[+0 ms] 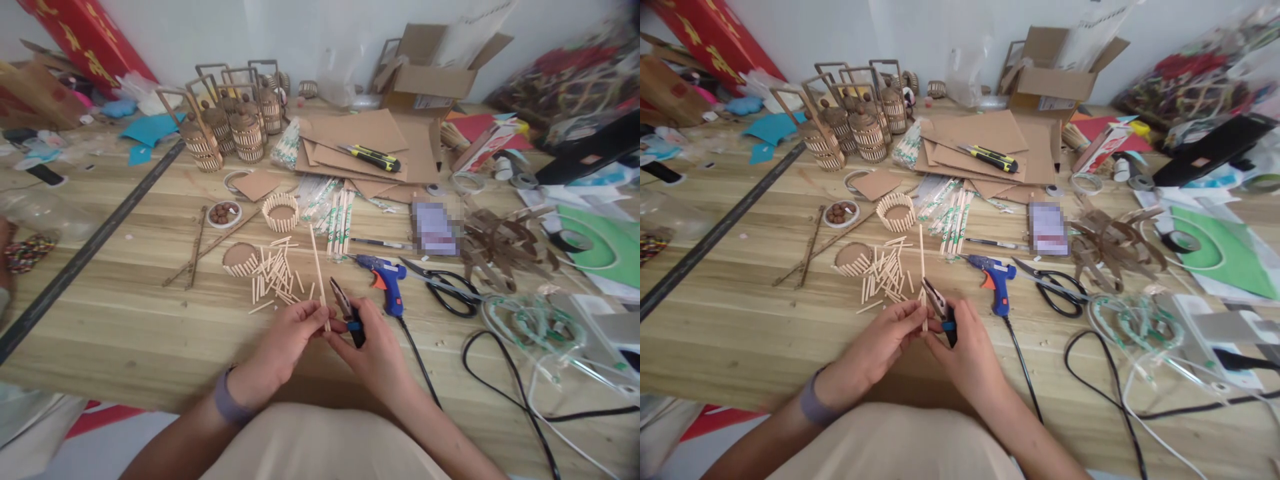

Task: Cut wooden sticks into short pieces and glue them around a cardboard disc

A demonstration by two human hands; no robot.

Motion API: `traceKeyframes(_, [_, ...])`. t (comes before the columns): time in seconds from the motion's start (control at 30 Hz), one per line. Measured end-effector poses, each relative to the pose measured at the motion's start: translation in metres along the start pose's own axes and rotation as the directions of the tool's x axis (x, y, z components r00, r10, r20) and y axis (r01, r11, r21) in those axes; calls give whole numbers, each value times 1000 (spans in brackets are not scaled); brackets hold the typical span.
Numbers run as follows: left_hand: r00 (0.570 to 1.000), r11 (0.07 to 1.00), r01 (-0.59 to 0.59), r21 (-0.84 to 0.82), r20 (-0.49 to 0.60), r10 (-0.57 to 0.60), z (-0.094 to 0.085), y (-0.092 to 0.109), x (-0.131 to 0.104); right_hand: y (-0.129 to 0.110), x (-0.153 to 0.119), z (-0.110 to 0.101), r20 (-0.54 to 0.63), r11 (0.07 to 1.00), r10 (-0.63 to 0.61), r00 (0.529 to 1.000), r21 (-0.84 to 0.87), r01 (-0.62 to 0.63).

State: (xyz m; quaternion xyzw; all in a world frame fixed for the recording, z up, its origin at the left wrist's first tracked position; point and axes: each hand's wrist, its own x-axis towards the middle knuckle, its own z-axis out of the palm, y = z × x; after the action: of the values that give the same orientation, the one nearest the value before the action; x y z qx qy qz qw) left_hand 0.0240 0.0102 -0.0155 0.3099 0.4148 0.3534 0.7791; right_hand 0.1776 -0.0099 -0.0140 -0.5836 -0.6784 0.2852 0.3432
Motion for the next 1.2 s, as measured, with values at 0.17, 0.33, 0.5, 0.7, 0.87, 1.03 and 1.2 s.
traceKeyframes(0.17, [990,997,-65,47,-124,71,-1,9,-4,-7,3,-9,133,939,250,959,208,-274])
traceKeyframes(0.33, [988,989,-144,41,-58,146,1,13,-3,-8,4,-13,520,522,327,789,597,-609])
traceKeyframes(0.5, [993,999,44,-12,112,-43,8,13,-3,-8,-1,-4,708,56,193,679,683,-728])
traceKeyframes(0.7, [999,1000,3,18,33,-4,8,19,-7,-7,-10,-7,735,36,109,669,670,-742])
traceKeyframes(0.87, [998,1000,17,17,57,-18,10,21,-9,-12,-13,-15,734,114,174,657,647,-754])
traceKeyframes(1.03, [995,983,-99,153,37,94,6,30,-14,-15,-10,-34,658,404,259,707,591,-699])
traceKeyframes(1.2, [995,886,-102,453,26,101,-2,42,-22,-8,-7,-61,669,696,278,690,355,-624])
